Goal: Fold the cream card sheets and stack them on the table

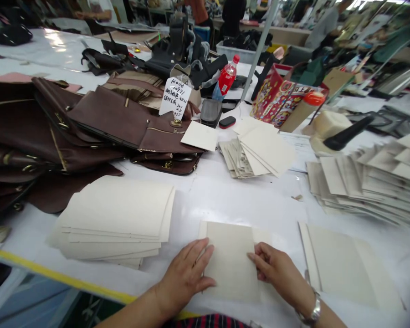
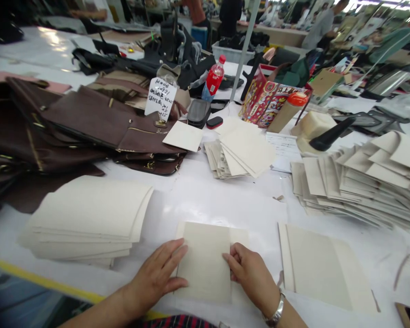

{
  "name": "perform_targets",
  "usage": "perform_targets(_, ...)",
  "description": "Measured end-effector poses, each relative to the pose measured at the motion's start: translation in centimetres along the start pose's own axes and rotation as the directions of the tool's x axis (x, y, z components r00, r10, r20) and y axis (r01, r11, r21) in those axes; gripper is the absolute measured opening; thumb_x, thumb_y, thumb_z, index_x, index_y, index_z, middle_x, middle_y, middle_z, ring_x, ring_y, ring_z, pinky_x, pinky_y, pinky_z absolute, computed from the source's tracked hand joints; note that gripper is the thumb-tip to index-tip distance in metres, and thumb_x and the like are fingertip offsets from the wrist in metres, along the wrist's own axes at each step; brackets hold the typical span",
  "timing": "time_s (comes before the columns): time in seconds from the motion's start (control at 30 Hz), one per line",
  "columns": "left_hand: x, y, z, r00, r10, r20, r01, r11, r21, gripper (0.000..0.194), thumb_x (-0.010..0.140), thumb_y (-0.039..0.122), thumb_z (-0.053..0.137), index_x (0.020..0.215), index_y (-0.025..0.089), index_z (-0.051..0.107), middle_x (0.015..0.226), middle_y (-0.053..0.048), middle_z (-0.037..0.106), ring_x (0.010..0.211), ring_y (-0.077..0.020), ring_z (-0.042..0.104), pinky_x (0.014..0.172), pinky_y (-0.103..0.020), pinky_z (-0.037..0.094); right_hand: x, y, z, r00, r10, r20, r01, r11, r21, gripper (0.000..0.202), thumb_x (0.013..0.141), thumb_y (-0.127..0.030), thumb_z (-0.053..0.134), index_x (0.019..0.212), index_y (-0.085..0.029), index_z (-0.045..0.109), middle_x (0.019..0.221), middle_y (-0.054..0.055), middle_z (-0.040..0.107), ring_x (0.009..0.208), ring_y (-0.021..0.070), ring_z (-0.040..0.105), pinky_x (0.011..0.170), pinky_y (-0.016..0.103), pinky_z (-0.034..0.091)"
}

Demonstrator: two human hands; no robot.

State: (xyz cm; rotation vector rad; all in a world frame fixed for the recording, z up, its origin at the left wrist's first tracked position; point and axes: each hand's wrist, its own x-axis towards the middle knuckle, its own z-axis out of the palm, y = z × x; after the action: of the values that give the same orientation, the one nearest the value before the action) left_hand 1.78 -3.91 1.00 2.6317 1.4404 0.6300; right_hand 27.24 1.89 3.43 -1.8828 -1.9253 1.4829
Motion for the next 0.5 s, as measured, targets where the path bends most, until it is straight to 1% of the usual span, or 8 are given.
perform_targets(0.13,0.0,-0.2,0.0,0.999,0.024,0.036,-0.025,1.0,0.018,0.064,0.076,0.054,0.045,0.121,0.008,0.041,0.119,-0.018,0.048,0.112,-0.0249,0.042,0.09,-0.037,0.042,0.0,-0.4,-0.2,1.0,0.002,-0.004,-0.003,0.999,-0.051,0.025,0.08,-0.043,0.041,0.064,-0.023,0.042,0.051,-0.004,0.055,0.049,0.0145,0.056,0.052,0.024,0.039)
perform_targets(0.27,0.1,-0.6,-0.1,0.991,0.069,0.115,-0.073,0.997,0.033,0.066,0.074,0.056,0.043,0.122,0.011,0.041,0.126,-0.017,0.042,0.116,-0.025,0.038,0.091,-0.035,0.041,0.3,-0.6,-0.4,1.0,-0.002,0.018,0.004,0.996,-0.084,0.025,0.081,-0.042,0.04,0.065,-0.023,0.043,0.051,-0.004,0.057,0.049,0.0143,0.055,0.054,0.024,0.039)
perform_targets(0.33,0.3,-0.6,-0.2,0.984,0.075,0.163,-0.082,0.996,0.034,0.067,0.074,0.058,0.043,0.123,0.013,0.041,0.128,-0.015,0.04,0.115,-0.0245,0.038,0.09,-0.035,0.041,0.5,-0.9,-0.5,1.0,-0.011,0.028,0.014,0.992,-0.127,0.025,0.082,-0.041,0.04,0.065,-0.023,0.043,0.051,-0.003,0.057,0.049,0.0141,0.055,0.054,0.024,0.038)
perform_targets(0.43,0.6,-0.5,-0.5,0.969,0.056,0.239,-0.072,0.996,0.058,0.065,0.074,0.057,0.044,0.124,0.017,0.039,0.132,-0.011,0.037,0.114,-0.0228,0.04,0.089,-0.033,0.041,0.5,-1.4,-0.8,0.998,-0.064,-0.002,0.061,0.961,-0.271,0.023,0.083,-0.037,0.04,0.066,-0.022,0.043,0.054,-0.002,0.058,0.052,0.0146,0.055,0.052,0.024,0.036)
perform_targets(0.5,0.8,-0.4,-0.6,0.964,0.046,0.262,-0.072,0.993,0.091,0.062,0.075,0.055,0.046,0.125,0.019,0.039,0.133,-0.009,0.035,0.113,-0.0221,0.041,0.089,-0.031,0.041,0.4,-1.9,-1.0,0.992,-0.114,-0.046,0.084,0.899,-0.429,0.021,0.083,-0.035,0.041,0.067,-0.021,0.045,0.059,0.0,0.059,0.056,0.0161,0.056,0.052,0.024,0.036)
